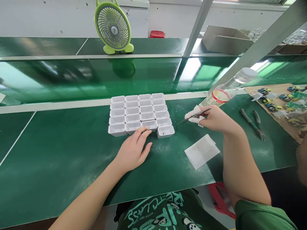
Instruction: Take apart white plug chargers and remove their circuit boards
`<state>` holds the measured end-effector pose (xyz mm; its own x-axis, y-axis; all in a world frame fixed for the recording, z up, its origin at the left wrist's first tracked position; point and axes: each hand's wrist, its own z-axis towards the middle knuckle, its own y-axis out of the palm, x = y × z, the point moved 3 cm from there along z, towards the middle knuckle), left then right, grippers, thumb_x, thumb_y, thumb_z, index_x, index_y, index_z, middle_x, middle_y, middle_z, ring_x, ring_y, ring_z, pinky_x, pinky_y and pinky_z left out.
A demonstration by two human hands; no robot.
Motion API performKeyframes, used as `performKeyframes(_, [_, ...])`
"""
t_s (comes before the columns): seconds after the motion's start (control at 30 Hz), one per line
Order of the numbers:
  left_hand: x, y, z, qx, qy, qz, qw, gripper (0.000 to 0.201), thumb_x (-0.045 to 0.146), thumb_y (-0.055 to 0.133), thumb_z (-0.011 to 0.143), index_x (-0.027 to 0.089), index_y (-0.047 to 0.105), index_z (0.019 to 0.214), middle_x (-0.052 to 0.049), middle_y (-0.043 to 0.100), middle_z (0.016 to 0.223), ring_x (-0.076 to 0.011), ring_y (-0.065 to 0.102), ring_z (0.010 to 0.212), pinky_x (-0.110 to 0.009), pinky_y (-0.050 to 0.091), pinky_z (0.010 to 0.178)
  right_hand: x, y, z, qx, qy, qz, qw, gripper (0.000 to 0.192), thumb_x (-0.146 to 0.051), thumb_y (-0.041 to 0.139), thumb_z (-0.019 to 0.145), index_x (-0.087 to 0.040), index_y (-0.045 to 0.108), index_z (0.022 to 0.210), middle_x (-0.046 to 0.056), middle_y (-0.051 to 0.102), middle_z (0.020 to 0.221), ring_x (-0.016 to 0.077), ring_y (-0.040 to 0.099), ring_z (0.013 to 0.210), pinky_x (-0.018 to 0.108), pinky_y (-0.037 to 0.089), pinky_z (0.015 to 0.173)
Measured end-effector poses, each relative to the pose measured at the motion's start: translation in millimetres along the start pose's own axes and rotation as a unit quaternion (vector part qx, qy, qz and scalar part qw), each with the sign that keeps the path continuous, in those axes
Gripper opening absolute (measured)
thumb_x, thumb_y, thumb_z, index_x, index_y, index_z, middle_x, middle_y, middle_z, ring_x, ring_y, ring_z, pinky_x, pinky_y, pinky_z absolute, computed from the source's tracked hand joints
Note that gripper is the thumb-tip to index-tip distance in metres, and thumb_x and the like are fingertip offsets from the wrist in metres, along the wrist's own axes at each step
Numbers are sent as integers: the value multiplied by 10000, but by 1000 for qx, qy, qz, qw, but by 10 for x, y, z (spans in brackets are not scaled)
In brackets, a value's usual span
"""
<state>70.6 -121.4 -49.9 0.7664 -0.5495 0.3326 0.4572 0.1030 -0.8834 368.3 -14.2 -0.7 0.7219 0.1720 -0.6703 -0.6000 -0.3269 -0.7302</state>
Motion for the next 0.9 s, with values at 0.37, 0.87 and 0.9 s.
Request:
performKeyframes(0.37, [6, -3, -5, -7, -5, -1, 1000, 378, 241, 469, 972, 183, 399, 1339, -144, 493, 1366, -212, 663, 977, -338, 577, 759, -27, -16, -16, -7, 3, 12, 1000, 241, -271, 663, 737, -243, 784, 943, 7, 695, 769, 127, 518, 588, 271, 406, 543])
performKeyframes(0.87, [9, -4, -8, -5, -3, 0, 1000, 387, 239, 477, 969, 177, 397, 1342, -146, 484, 1371, -211, 660, 971, -337, 574, 754, -6, -13, -18, 12, 3, 20, 1000, 262, -271, 669, 763, -235, 778, 998, 33, 712, 855, 138, 525, 637, 281, 419, 575])
performKeyframes(0.9, [8, -2, -6, -3, -1, 0, 1000, 391, 239, 477, 969, 176, 393, 1345, -148, 483, 1369, -213, 659, 974, -340, 575, 758, 3, -11, -14, 10, 3, 21, 1000, 263, -281, 674, 757, -244, 778, 996, 29, 711, 854, 139, 533, 631, 279, 425, 568])
